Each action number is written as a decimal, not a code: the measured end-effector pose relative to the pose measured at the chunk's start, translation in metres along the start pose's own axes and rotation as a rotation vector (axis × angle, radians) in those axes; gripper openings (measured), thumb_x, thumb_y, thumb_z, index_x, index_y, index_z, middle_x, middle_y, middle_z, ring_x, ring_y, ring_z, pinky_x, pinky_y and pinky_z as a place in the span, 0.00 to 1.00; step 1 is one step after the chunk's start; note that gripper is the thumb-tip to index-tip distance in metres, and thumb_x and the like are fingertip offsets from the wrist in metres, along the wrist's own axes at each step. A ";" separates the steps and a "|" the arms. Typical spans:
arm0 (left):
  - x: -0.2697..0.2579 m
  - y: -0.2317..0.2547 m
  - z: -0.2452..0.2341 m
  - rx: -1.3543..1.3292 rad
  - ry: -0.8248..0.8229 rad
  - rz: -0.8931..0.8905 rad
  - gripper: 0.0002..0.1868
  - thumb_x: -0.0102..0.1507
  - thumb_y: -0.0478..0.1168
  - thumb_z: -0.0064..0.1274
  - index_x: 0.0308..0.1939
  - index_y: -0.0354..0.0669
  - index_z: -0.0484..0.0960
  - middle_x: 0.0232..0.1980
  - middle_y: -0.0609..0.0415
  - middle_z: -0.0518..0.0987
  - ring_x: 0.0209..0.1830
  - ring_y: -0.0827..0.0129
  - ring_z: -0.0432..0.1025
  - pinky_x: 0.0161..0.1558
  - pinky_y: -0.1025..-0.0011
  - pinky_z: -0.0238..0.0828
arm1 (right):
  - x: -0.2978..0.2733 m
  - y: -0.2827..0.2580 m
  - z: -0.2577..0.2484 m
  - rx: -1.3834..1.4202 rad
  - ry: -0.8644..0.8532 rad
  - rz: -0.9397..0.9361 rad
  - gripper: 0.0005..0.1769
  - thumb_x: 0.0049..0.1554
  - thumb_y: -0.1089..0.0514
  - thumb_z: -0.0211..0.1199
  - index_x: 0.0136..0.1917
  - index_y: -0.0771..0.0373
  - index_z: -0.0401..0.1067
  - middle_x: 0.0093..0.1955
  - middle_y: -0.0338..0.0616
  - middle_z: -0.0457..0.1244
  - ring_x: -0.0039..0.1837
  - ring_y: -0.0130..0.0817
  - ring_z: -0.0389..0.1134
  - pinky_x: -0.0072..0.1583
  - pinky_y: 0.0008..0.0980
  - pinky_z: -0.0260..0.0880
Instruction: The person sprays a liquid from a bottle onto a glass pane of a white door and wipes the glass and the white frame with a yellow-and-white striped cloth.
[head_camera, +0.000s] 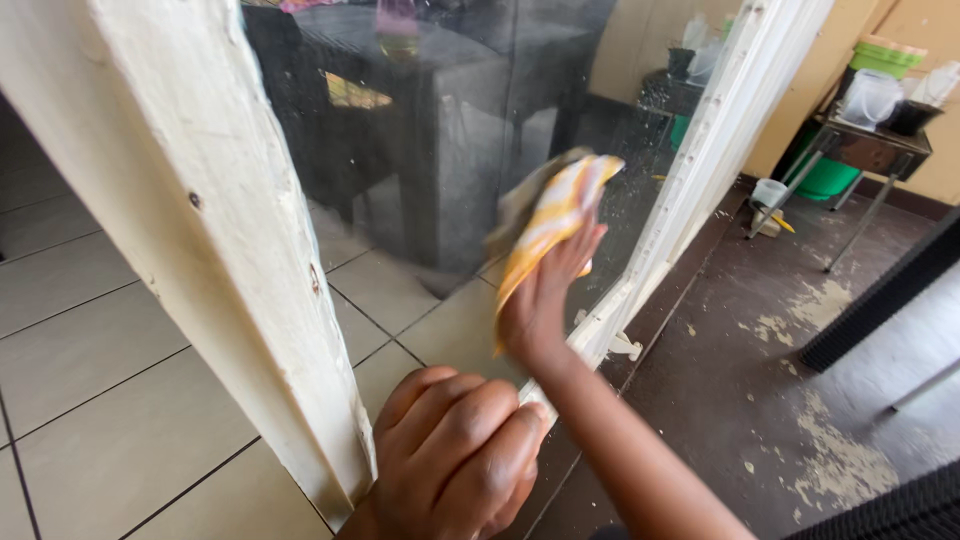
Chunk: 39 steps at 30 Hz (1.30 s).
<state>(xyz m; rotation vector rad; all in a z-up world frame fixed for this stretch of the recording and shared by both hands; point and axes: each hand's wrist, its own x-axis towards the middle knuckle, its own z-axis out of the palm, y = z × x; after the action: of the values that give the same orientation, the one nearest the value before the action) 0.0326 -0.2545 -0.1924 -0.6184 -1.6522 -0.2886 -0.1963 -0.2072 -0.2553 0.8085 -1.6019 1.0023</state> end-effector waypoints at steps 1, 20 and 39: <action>0.003 -0.001 0.003 -0.006 -0.005 -0.013 0.09 0.67 0.34 0.52 0.51 0.38 0.76 0.43 0.51 0.78 0.39 0.62 0.77 0.45 0.62 0.75 | 0.005 -0.023 0.000 -0.041 0.061 -0.116 0.37 0.69 0.40 0.32 0.82 0.65 0.50 0.86 0.57 0.41 0.88 0.52 0.33 0.84 0.59 0.23; 0.009 0.030 0.034 0.210 -0.181 -0.414 0.32 0.68 0.43 0.51 0.73 0.31 0.65 0.74 0.39 0.64 0.75 0.48 0.62 0.73 0.50 0.60 | -0.013 -0.081 -0.055 0.377 -0.340 -0.090 0.41 0.72 0.45 0.50 0.83 0.72 0.37 0.86 0.62 0.35 0.88 0.60 0.32 0.85 0.60 0.30; 0.015 0.011 0.029 0.263 0.142 -0.308 0.32 0.76 0.58 0.39 0.71 0.34 0.64 0.74 0.43 0.57 0.81 0.45 0.54 0.78 0.50 0.55 | 0.144 -0.049 -0.028 0.029 -0.174 -0.341 0.31 0.69 0.41 0.41 0.78 0.57 0.63 0.85 0.50 0.44 0.87 0.52 0.33 0.81 0.55 0.14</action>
<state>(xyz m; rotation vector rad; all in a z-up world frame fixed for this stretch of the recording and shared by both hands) 0.0137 -0.2271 -0.1852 -0.1410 -1.6109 -0.3234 -0.1766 -0.2053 -0.1022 1.1697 -1.5294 0.7273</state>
